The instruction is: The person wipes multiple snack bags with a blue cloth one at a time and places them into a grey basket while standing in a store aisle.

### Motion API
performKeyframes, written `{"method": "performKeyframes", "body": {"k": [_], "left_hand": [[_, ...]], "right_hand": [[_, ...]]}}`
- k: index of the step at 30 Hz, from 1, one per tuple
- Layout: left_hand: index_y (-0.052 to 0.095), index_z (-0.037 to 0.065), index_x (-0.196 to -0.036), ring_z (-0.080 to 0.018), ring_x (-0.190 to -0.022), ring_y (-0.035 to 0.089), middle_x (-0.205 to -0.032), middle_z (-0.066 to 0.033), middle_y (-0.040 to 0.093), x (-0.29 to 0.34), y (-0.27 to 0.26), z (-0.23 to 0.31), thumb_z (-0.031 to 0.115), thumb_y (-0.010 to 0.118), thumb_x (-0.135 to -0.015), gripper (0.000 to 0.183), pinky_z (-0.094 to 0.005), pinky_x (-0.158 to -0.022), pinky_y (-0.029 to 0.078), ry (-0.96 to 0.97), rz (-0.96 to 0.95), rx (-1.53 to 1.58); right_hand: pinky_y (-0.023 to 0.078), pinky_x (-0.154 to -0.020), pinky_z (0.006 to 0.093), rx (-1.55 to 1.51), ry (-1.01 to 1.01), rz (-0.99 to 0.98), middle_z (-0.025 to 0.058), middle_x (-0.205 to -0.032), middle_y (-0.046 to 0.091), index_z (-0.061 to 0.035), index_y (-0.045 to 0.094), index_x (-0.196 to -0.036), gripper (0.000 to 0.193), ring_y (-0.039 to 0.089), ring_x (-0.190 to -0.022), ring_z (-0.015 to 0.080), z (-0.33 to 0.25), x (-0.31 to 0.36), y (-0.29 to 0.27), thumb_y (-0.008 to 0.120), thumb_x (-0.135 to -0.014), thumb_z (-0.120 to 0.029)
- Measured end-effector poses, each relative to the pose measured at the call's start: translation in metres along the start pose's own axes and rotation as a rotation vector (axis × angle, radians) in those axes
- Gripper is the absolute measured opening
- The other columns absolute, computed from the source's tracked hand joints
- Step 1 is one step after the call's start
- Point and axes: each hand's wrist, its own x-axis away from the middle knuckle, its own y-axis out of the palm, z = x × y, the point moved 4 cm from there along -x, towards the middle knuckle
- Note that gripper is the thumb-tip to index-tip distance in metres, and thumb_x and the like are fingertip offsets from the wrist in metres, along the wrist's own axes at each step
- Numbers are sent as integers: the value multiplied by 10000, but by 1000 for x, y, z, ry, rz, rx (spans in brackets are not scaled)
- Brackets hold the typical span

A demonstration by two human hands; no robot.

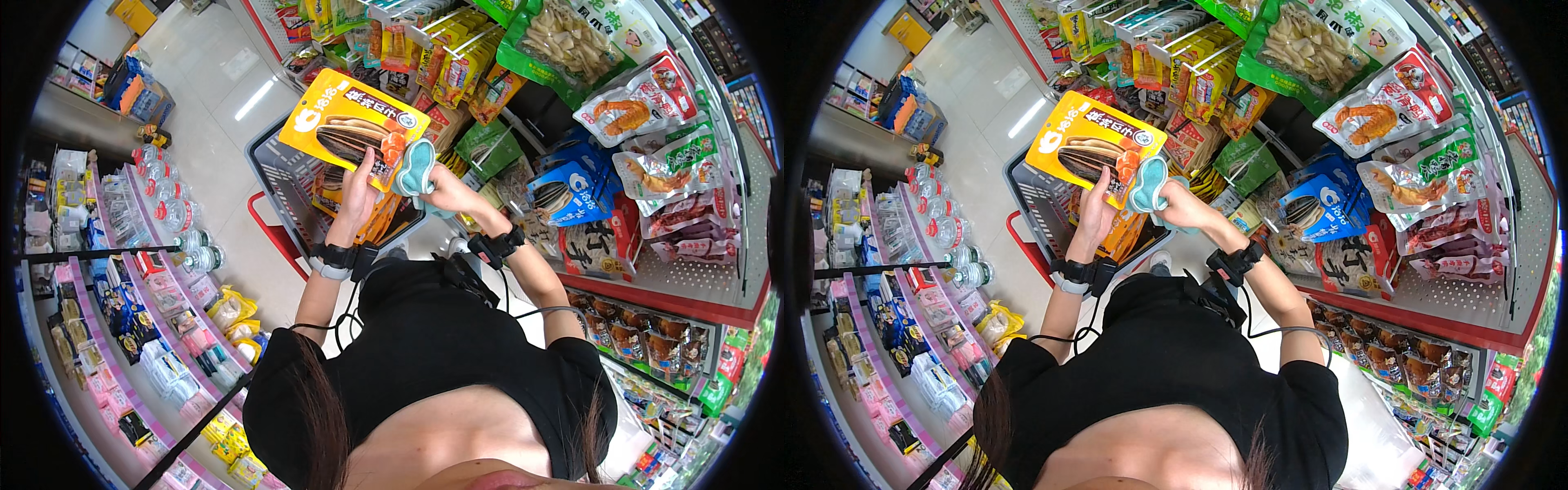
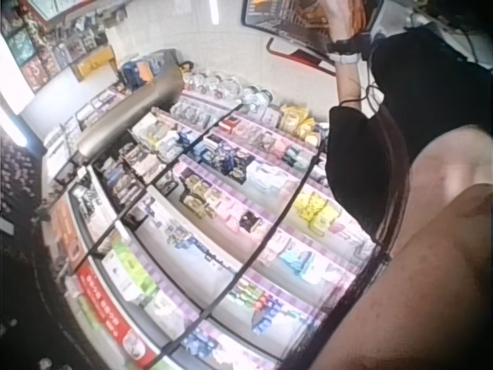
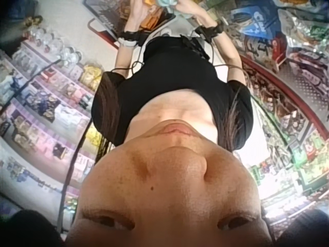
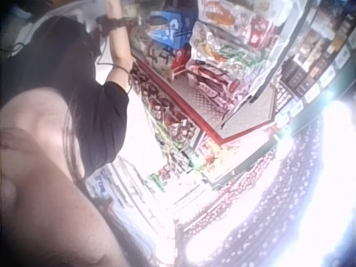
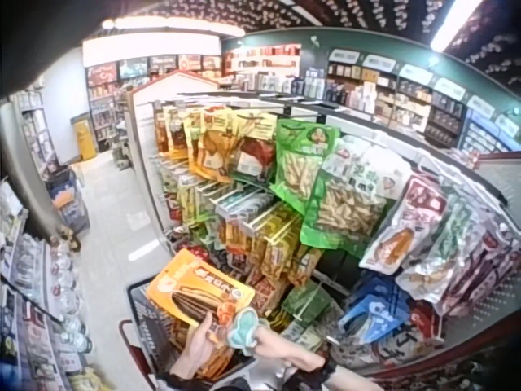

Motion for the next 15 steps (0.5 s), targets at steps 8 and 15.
{"method": "performKeyframes", "body": {"k": [8,15], "left_hand": [[410,15,-1209,-144,-1028,537,-1159,-77,515,-3,-9,0,211,482,-923,354,-305,-853,464,-13,-23,-21],[410,29,-1204,-122,-1026,531,-1147,-61,513,2,-11,-2,189,497,-916,341,-272,-861,450,-39,-27,-129]], "right_hand": [[443,-789,382,300,-117,15,152,-967,541,-43,570,-968,319,524,-929,330,-5,13,9,587,-652,2],[474,-724,408,725,-180,64,137,-952,547,-81,534,-998,396,539,-881,343,-5,15,-13,571,-614,9]]}}
